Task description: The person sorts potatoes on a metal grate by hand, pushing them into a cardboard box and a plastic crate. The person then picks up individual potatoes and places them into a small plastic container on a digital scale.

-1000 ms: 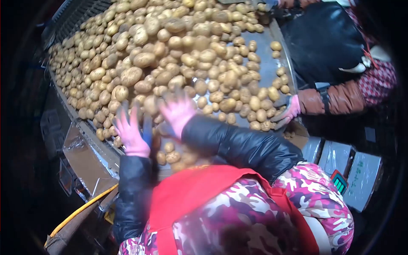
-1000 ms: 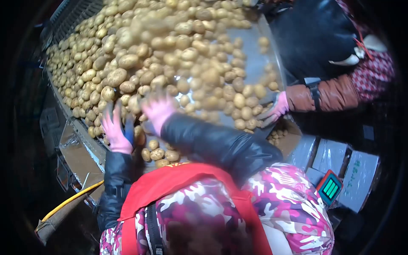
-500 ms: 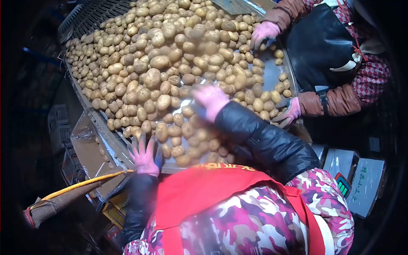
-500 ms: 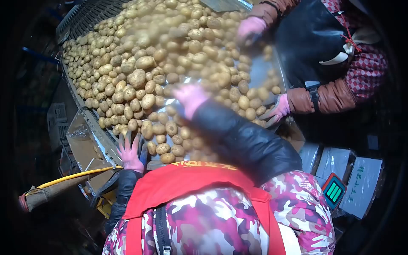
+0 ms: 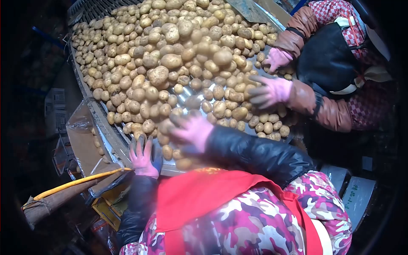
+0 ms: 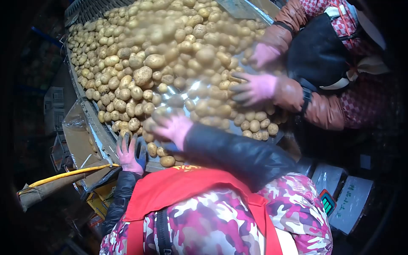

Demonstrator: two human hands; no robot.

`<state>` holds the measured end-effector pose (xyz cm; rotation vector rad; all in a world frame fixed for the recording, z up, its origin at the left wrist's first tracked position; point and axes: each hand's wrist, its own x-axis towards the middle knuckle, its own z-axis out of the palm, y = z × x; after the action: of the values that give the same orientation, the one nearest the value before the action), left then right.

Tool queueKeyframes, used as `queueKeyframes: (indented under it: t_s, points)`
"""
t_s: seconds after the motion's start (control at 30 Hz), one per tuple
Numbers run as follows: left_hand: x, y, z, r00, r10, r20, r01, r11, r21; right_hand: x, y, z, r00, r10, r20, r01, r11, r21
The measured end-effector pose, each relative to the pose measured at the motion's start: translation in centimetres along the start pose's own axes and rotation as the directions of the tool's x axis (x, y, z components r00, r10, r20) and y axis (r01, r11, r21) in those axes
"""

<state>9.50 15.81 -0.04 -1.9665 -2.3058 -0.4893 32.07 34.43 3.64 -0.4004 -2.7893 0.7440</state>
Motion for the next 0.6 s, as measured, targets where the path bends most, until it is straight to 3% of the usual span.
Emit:
queueKeyframes:
  t_s: [0.1,0.23,0.33,0.4,0.43,0.47,0.53,0.6]
  points:
    - [0.4,0.8,-0.5,0.998,-0.035,0.044,0.034,0.999,0.028,-4.2,-0.3,2.0,0.985,-0.167,-0.036,0.162,0.980,-0.120]
    - [0.6,0.9,-0.1,0.999,-0.038,0.027,0.037,0.999,0.037,-3.7,1.9,0.8,0.989,-0.110,0.095,0.090,0.977,0.194]
    - [0.8,0.7,0.3,1.000,-0.020,-0.002,0.020,0.999,0.027,-1.2,2.6,-4.4,0.923,0.282,0.263,-0.307,0.950,0.059]
    - [0.6,0.6,0.3,0.999,-0.035,0.005,0.035,0.999,0.025,0.9,4.2,-5.2,0.953,0.301,-0.024,-0.297,0.949,0.108]
    - [0.8,0.9,0.0,0.999,-0.051,0.016,0.050,0.998,0.024,2.4,5.3,-4.3,0.953,0.235,-0.189,-0.235,0.972,0.021]
    - [0.9,1.1,-0.1,0.998,-0.063,0.028,0.062,0.998,0.022,3.8,6.0,-3.5,0.946,0.234,-0.224,-0.242,0.970,-0.006]
    - [0.7,0.9,0.0,0.999,-0.043,0.010,0.043,0.999,0.011,8.5,4.4,-5.0,0.938,0.340,0.075,-0.329,0.936,-0.128]
    - [0.6,0.7,0.3,1.000,-0.017,-0.012,0.017,1.000,0.007,10.8,4.5,-2.7,0.934,0.351,0.061,-0.326,0.911,-0.254]
